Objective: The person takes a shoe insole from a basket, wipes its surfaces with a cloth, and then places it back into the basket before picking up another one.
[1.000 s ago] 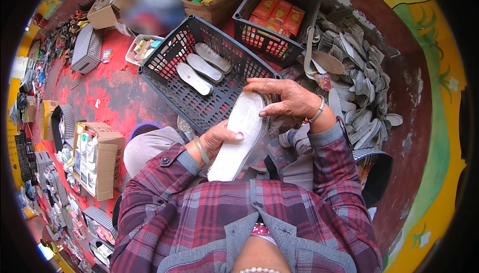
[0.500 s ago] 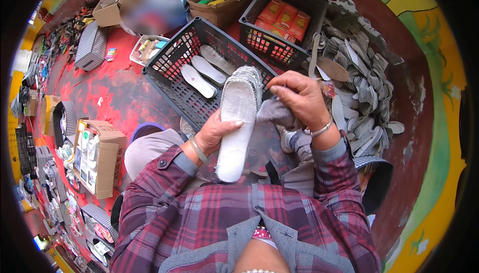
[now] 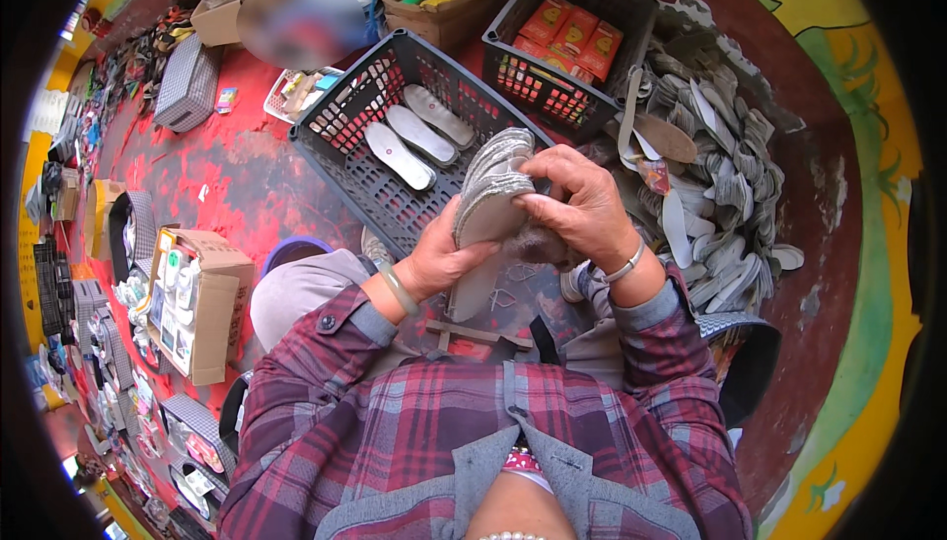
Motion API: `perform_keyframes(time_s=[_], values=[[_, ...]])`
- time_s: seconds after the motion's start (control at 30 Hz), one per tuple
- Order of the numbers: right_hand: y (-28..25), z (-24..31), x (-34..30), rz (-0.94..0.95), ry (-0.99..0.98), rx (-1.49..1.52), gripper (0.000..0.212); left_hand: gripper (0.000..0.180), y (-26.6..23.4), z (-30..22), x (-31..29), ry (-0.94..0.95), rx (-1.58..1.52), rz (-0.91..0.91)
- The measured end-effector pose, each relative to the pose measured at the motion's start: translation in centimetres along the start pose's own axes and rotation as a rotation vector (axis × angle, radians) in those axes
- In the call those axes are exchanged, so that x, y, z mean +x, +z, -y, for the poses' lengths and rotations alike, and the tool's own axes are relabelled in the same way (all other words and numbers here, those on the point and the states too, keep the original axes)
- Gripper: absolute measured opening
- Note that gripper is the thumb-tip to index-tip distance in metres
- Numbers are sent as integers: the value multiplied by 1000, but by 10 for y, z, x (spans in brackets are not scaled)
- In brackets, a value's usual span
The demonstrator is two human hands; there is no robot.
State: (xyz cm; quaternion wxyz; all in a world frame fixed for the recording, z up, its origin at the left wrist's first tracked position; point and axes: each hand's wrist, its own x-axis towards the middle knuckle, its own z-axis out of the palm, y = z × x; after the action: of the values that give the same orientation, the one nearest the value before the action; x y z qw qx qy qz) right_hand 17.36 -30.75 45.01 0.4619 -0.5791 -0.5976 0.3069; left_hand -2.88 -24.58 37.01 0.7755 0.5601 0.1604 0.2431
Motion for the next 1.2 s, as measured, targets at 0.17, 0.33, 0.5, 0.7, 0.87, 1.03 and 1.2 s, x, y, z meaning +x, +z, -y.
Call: perform_keyframes(time_s=[0.17, 0.33, 0.5, 0.7, 0.87, 1.03, 1.2], values=[[4, -4, 1, -22, 116, 301, 24, 65, 5, -11, 0, -51, -181, -4], [7, -2, 2, -82, 166, 308, 32, 65, 10, -10, -1, -54, -202, -16], [4, 2, 2, -68, 186, 161, 38, 58, 11, -7, -3, -41, -183, -36], [-3, -3, 3, -15, 182, 149, 31, 55, 8, -4, -1, -44, -92, -21], [-9, 0, 4, 0, 194, 163, 24, 61, 7, -13, 2, -149, -123, -1], [-8, -10, 6, 23, 271, 598, 21, 65, 6, -9, 2, -168, -165, 32], [-4, -14, 8, -3, 365, 601, 23, 67, 9, -5, 1, -223, -163, -16]])
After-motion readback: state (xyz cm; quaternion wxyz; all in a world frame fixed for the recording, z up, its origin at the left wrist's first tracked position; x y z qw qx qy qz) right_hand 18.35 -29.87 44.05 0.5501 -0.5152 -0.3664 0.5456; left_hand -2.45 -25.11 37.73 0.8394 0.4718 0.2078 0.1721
